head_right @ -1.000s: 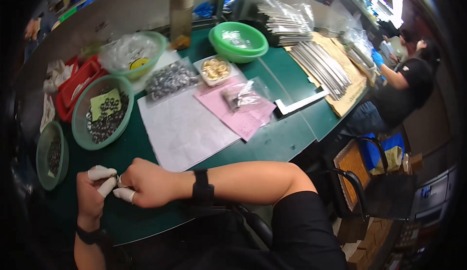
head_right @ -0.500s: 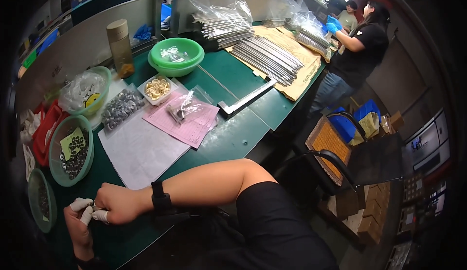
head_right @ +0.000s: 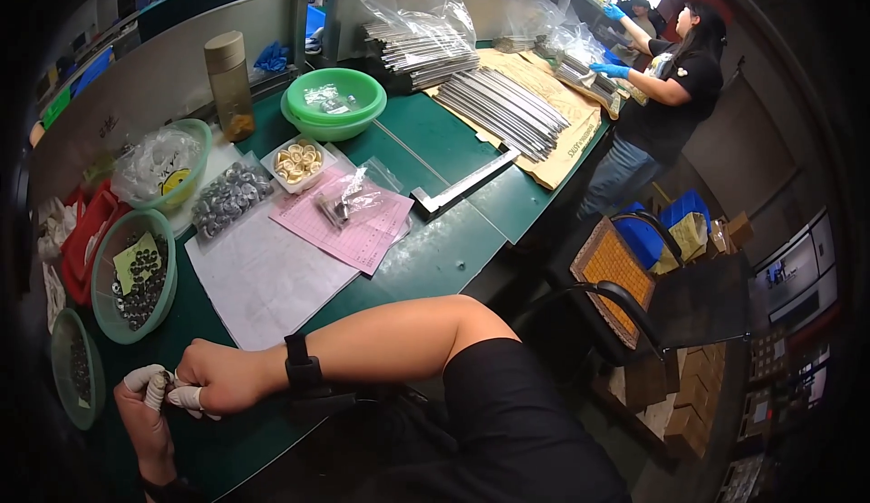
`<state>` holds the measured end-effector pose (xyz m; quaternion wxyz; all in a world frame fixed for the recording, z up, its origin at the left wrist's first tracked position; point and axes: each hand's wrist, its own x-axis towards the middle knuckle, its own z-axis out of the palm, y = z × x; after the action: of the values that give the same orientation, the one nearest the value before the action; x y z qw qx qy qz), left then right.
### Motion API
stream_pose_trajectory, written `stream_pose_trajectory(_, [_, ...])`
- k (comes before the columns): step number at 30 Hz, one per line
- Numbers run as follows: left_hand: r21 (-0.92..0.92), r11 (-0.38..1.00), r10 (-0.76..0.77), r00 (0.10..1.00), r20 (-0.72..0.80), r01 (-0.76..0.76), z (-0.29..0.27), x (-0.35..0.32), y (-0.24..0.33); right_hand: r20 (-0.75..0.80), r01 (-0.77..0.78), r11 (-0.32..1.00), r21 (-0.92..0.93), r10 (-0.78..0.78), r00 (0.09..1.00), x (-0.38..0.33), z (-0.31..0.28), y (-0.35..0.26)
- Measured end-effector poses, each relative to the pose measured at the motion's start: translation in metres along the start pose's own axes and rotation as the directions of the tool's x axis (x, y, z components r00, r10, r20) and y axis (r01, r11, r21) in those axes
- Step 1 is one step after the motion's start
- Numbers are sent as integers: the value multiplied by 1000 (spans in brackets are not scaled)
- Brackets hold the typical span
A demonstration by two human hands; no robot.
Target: The person picks up a metal part from a basket, slides it onto a thin metal rod, and rotates it by hand. After removing the part, they place it into a different basket and repeat the process.
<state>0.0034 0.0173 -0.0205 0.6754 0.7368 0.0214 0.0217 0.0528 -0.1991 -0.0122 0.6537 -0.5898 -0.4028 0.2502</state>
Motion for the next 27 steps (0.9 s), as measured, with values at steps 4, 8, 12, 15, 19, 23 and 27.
stream_pose_trajectory(4, [-41,999,-15,1000,23,16,3,0,4,-8,27,998,-53,-28,1000,-2,0,0])
stream_pose_trajectory(8, [-12,1000,22,999,30,-21,6,-1,5,0,42,995,-94,-43,999,-3,-1,1])
stream_pose_trajectory(12, [22,1000,6,999,53,-7,2,-1,4,14,116,982,-150,-115,993,-1,-1,4])
stream_pose_trajectory(15, [66,998,12,998,67,-16,-2,-5,12,50,213,957,-195,-207,977,5,4,9])
stream_pose_trajectory(19, [141,987,58,992,116,-74,5,2,14,131,188,909,-373,-149,980,1,-5,3])
stream_pose_trajectory(23, [51,997,-67,991,118,61,7,3,16,65,72,974,-216,-59,996,-3,-4,-3])
stream_pose_trajectory(27, [-65,994,-79,990,120,87,5,1,13,49,19,990,-139,-12,999,1,-4,-2])
